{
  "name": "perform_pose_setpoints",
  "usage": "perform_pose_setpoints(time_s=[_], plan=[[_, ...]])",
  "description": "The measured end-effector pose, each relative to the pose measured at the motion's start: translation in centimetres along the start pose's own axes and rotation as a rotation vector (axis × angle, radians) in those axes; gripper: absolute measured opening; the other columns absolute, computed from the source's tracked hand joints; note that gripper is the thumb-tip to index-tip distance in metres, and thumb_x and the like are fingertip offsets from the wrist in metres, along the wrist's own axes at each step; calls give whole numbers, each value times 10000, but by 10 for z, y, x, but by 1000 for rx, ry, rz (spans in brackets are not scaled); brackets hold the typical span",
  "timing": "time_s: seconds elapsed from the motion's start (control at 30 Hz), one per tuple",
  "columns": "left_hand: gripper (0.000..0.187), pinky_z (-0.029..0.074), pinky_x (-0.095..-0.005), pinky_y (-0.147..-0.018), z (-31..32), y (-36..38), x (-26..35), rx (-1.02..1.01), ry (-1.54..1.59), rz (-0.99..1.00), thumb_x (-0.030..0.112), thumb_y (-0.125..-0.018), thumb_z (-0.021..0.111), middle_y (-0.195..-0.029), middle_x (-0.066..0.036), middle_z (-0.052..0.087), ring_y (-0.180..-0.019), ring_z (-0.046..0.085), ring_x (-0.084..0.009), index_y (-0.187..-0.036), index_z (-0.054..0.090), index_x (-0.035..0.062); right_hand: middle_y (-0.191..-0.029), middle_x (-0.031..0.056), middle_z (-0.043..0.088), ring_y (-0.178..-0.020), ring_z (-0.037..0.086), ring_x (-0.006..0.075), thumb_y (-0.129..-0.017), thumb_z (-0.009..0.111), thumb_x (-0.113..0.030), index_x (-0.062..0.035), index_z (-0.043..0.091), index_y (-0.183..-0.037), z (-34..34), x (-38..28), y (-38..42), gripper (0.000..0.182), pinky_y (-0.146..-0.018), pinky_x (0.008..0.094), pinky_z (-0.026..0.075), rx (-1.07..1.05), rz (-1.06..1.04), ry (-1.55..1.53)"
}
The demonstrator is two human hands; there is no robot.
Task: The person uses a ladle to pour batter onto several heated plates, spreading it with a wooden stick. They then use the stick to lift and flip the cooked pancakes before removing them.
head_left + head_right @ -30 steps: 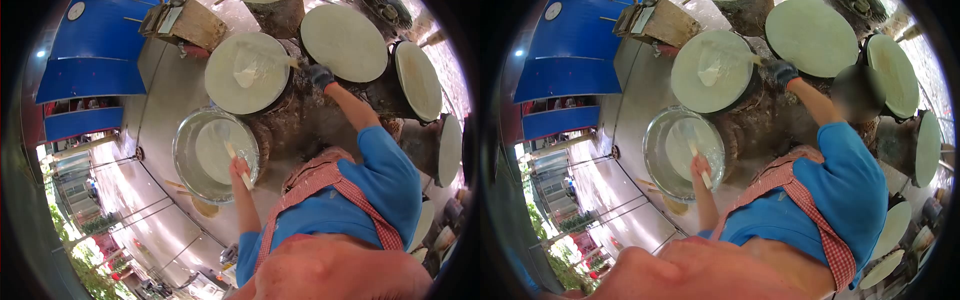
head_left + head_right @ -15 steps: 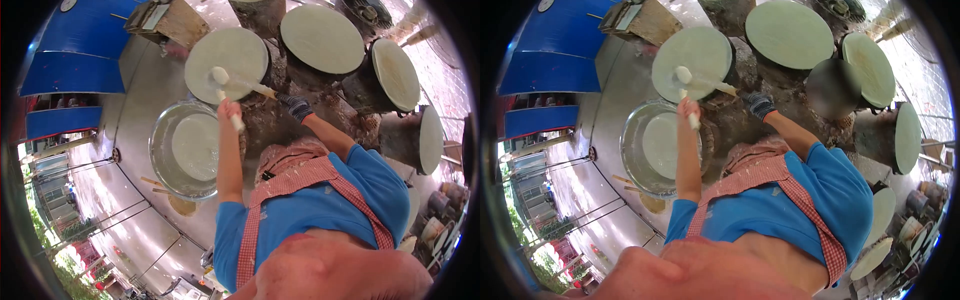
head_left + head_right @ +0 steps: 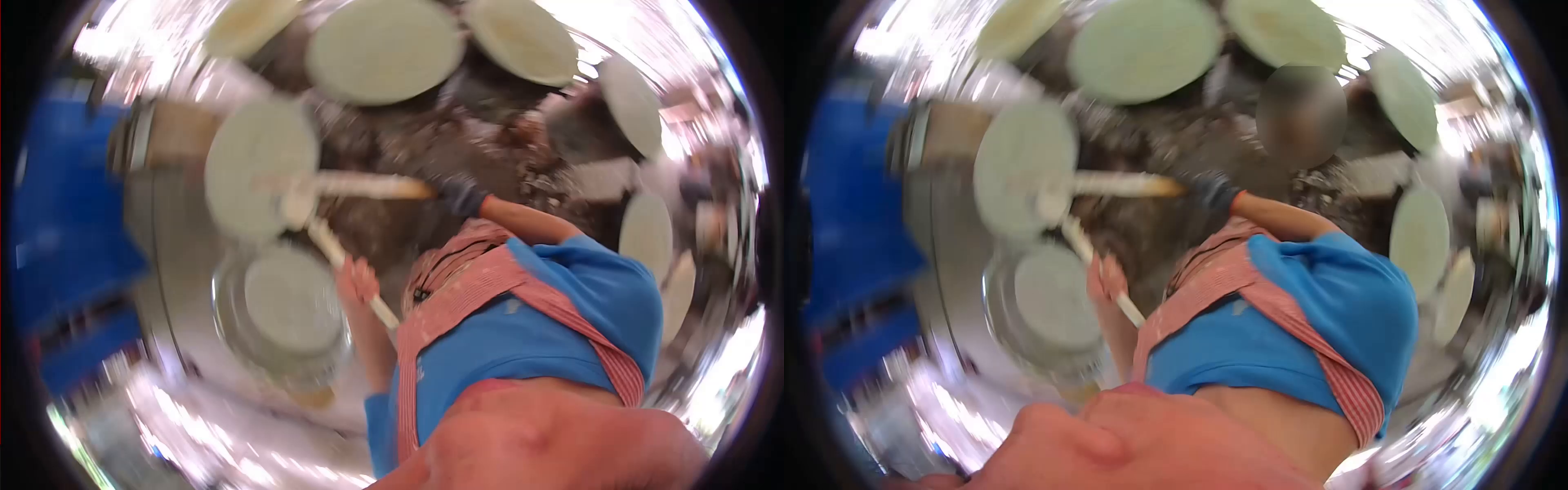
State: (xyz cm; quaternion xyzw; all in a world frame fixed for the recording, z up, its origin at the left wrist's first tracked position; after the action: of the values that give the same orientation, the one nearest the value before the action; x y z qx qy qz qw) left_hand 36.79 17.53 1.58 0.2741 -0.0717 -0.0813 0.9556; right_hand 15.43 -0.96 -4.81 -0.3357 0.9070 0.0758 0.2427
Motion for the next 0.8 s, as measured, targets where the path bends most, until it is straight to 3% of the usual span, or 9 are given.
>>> perform_pose_setpoints(time_s=[0.1, 0.17, 0.23, 0.3, 0.43, 0.57, 0.63, 0.73, 0.8], plan=[[308, 178, -230, -203, -2, -38, -27, 181, -425, 97, 248, -906, 338, -435, 4, 282, -262, 210, -97, -616, 339, 144, -781, 159, 593, -681, 581, 318, -675, 614, -355, -119, 580, -973, -60, 36, 5, 382, -610, 394, 451, -67, 153, -6], [285, 204, -241, -247, 13, -56, -42, 237, -390, 36, 219, -898, 356, -476, 3, 309, -311, 254, -100, -629, 337, 125, -699, 159, 583, -620, 576, 319, -689, 585, -355, -108, 591, -785, -69, 73, -2, 265, -568, 404, 449, -112, 211, 110], [266, 251, -236, -329, 5, -90, -86, 36, 475, -506, 218, -892, 381, -508, 3, 304, -375, 290, -97, -656, 352, 98, -620, 152, 567, -568, 567, 313, -681, 586, -302, -88, 567, -676, -109, 124, -10, 215, -534, 411, 443, 112, 275, 81], [282, 277, -220, -396, 34, -106, -114, -32, 538, -647, 235, -892, 393, -510, 7, 277, -419, 296, -89, -654, 344, 92, -658, 156, 563, -562, 561, 313, -680, 580, -280, -84, 567, -740, -131, 182, -29, 206, -532, 414, 442, 270, 388, 175], [213, 273, -210, -403, 57, -124, -141, -230, 471, -660, 196, -908, 354, -579, 13, 282, -445, 285, -72, -993, 504, 71, -790, 176, 544, -636, 563, 321, -704, 556, -245, -88, 545, -854, -175, 245, -86, 218, -567, 423, 448, 393, 422, 229], [257, 268, -201, -397, 79, -133, -136, -49, 369, -494, 204, -914, 337, -580, 11, 280, -441, 281, -71, -1078, 492, 81, -816, 146, 563, -684, 581, 321, -715, 526, -247, -95, 554, -829, -168, 295, -145, 193, -594, 421, 457, 351, 647, 170], [280, 265, -198, -383, 67, -135, -125, -45, 303, -484, 208, -919, 322, -576, 9, 281, -435, 281, -72, -1125, 481, 107, -808, 152, 579, -693, 585, 338, -722, 499, -236, -82, 568, -808, -176, 297, -144, 189, -591, 406, 463, 257, 458, 403], [283, 271, -201, -372, 70, -138, -116, -114, 319, -557, 224, -916, 328, -564, 8, 280, -430, 284, -74, -1139, 476, 132, -617, 173, 573, -546, 578, 320, -692, 463, -156, -61, 594, -749, -234, 332, -150, 172, -501, 423, 451, 410, 300, 343], [270, 273, -201, -370, 71, -137, -111, -83, 323, -521, 232, -911, 340, -555, 8, 280, -426, 283, -74, -1111, 491, 133, -739, 141, 604, -650, 574, 297, -723, 491, -251, -82, 596, -770, -327, 331, -134, 204, -590, 374, 449, 372, 397, 211]])
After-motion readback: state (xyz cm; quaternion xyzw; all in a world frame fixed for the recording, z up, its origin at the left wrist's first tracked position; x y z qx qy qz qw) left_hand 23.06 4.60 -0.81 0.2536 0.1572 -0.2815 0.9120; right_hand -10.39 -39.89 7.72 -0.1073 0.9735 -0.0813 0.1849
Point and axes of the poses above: each hand's wrist, its own y-axis away from the middle knuckle, its own z-axis out of the palm, x = y × z, the point moved 3 cm from there along -y, towards the middle knuckle
